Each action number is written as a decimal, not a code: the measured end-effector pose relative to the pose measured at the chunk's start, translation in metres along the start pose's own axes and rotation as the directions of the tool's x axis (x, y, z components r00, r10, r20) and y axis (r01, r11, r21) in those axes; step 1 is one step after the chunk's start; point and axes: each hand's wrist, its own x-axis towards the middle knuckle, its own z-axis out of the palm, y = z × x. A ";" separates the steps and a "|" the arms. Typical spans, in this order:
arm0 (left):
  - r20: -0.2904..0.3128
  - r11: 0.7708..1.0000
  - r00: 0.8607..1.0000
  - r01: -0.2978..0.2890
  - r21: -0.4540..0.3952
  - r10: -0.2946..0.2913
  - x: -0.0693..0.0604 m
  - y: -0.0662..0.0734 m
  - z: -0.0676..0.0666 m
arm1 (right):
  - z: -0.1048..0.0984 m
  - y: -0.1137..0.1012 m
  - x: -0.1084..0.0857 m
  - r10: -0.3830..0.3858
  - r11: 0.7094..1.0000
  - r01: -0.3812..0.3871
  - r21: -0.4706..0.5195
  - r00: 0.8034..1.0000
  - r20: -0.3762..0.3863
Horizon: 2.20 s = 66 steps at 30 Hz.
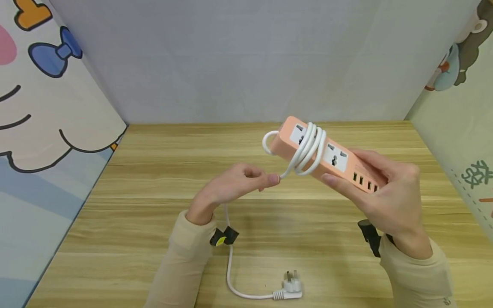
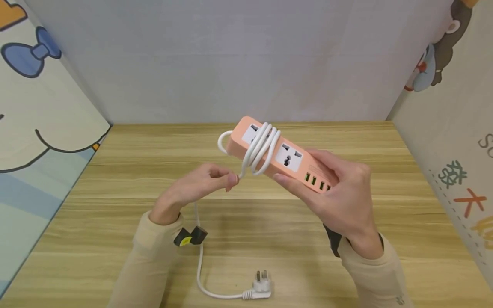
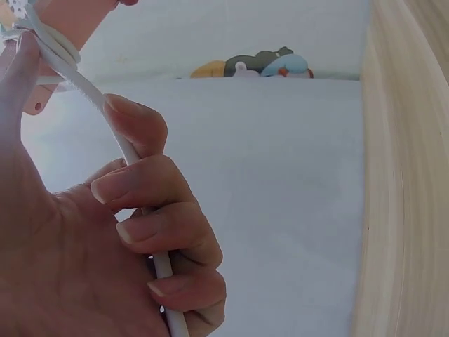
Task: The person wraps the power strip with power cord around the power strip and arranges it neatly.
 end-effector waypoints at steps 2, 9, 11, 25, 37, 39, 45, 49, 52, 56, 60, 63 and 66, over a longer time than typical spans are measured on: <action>-0.012 1.000 1.000 0.009 -0.010 -0.010 0.000 0.000 0.000 | 0.000 0.001 0.000 -0.012 1.000 0.012 -0.005 1.000 0.003; -0.084 0.996 0.995 0.051 -0.069 -0.056 0.002 -0.003 0.001 | -0.001 0.006 -0.002 -0.037 0.999 0.038 -0.016 0.999 0.036; -0.096 0.994 0.993 0.059 -0.095 -0.068 0.003 -0.004 0.001 | -0.002 0.007 -0.002 -0.045 0.999 0.046 -0.027 0.998 0.044; -0.383 0.990 0.921 0.017 -0.141 -0.070 0.023 -0.022 0.005 | 0.001 0.000 -0.007 -0.095 0.995 0.102 -0.019 0.968 0.233; -0.426 0.992 0.902 0.020 -0.125 -0.072 0.020 -0.019 0.007 | 0.001 -0.002 -0.008 -0.103 0.994 0.104 0.013 0.950 0.296; -0.427 0.992 0.901 0.019 -0.126 -0.071 0.020 -0.018 0.007 | 0.001 -0.002 -0.008 -0.106 0.994 0.103 0.025 0.942 0.317; -0.426 0.993 0.901 0.037 -0.110 -0.080 0.018 -0.017 0.008 | 0.002 -0.004 -0.008 -0.112 0.994 0.110 0.027 0.923 0.367; -0.410 0.994 0.907 0.055 -0.097 -0.091 0.016 -0.015 0.009 | 0.000 -0.004 -0.008 -0.116 0.992 0.124 0.005 0.910 0.399; -0.404 0.994 0.909 0.068 -0.085 -0.097 0.016 -0.013 0.009 | -0.001 -0.002 -0.008 -0.126 0.990 0.144 -0.009 0.897 0.425; -0.396 0.994 0.913 0.071 -0.078 -0.096 0.015 -0.012 0.010 | -0.002 0.002 -0.008 -0.159 0.982 0.187 -0.017 0.876 0.455; -0.383 0.997 0.921 0.049 -0.062 -0.069 0.015 -0.012 0.011 | -0.002 0.005 -0.008 -0.175 0.977 0.213 -0.023 0.854 0.489; -0.377 0.998 0.924 0.055 -0.044 -0.068 0.014 -0.012 0.011 | -0.001 0.006 -0.008 -0.177 0.975 0.223 -0.028 0.838 0.517; -0.371 0.997 0.926 0.065 -0.033 -0.073 0.014 -0.012 0.011 | 0.000 0.006 -0.009 -0.174 0.974 0.224 -0.026 0.820 0.545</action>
